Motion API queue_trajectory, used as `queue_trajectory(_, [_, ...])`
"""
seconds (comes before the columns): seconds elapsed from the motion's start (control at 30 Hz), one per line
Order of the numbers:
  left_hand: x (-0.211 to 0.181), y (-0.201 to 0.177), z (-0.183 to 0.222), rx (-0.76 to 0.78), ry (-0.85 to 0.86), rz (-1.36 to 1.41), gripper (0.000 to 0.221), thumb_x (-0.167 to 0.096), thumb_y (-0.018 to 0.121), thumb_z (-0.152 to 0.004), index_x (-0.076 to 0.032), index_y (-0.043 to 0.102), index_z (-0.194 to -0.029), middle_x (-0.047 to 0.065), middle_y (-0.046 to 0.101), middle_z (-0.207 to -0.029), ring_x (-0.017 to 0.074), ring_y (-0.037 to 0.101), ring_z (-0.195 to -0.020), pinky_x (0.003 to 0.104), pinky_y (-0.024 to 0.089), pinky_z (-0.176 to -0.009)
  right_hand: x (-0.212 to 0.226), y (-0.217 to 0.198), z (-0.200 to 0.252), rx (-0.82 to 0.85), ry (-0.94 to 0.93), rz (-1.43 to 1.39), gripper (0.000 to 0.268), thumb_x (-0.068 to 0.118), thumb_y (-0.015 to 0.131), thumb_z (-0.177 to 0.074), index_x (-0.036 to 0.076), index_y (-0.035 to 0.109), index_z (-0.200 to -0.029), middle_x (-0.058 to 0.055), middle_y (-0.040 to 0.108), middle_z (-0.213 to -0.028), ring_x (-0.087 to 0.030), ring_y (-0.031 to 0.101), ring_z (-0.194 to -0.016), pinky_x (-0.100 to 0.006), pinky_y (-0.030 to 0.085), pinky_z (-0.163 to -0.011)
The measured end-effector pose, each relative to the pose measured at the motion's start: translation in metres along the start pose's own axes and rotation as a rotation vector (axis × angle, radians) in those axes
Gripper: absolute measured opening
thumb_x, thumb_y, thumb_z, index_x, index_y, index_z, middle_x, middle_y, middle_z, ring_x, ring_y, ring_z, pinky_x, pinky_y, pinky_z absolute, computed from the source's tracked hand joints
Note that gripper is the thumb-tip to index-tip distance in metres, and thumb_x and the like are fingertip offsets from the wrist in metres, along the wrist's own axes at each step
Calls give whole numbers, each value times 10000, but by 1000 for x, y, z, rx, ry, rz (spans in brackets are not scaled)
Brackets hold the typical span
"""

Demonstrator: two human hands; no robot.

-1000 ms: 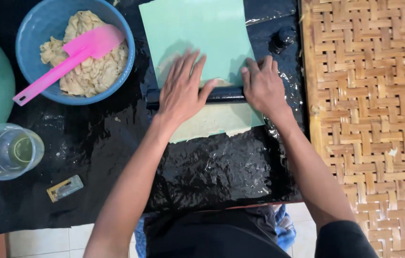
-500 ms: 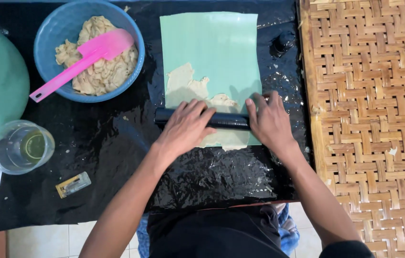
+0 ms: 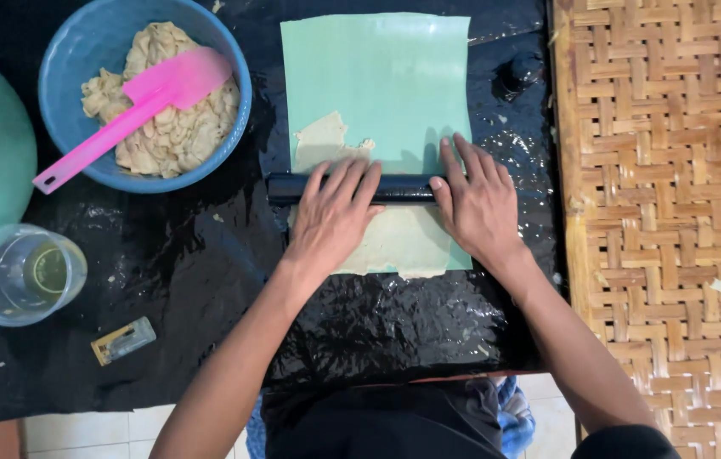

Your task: Rolling out cassava dough on a plastic sheet using a rolling pin and spreading it thin with a spatula.

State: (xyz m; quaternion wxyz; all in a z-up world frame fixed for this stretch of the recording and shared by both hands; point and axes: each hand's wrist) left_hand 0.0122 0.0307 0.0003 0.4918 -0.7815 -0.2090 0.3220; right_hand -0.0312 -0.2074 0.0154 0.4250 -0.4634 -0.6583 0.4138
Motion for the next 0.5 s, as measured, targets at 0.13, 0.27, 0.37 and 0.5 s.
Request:
queue_trajectory(0.13, [11, 6, -23, 53, -40, -68, 644, -469, 467, -1077, 34, 510, -1477, 184, 504, -1552, 318, 377, -1512, 564, 176, -1252, -13, 8, -19, 100, 22, -12, 505, 308, 432, -1104, -18, 558, -1468, -257, 513, -1523, -406, 497, -1392, -505, 413, -1119])
queue_trajectory(0.27, [33, 22, -59, 224, -131, -89, 703, -505, 171, -1074, -28, 371, -1551, 129, 315, -1647, 311, 181, -1553, 585, 10, -1244, -28, 15, -50, 194, 54, -16, 563, 362, 299, -1141, 16, 460, -1555, -307, 354, -1604, -454, 312, -1498, -519, 269, -1215])
queue_trajectory(0.37, [38, 23, -69, 216, -140, -101, 718, -503, 143, -1067, -28, 308, -1580, 128, 237, -1673, 304, 126, -1560, 578, -10, -1234, -26, 8, -59, 234, 112, -48, 613, 402, 249, -1125, 29, 416, -1582, -321, 280, -1623, -464, 230, -1521, -514, 205, -1238])
queue_trajectory(0.5, [30, 23, -55, 147, -140, -147, 727, -500, 162, -1089, 1, 275, -1603, 147, 200, -1697, 289, 118, -1575, 562, -12, -1250, -21, 12, -46, 192, 97, -13, 621, 392, 242, -1130, 2, 383, -1593, -320, 260, -1642, -457, 207, -1542, -524, 176, -1255])
Point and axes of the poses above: each hand's wrist, its own z-axis away from the middle knuckle, its own y-axis out of the palm, x = y × z
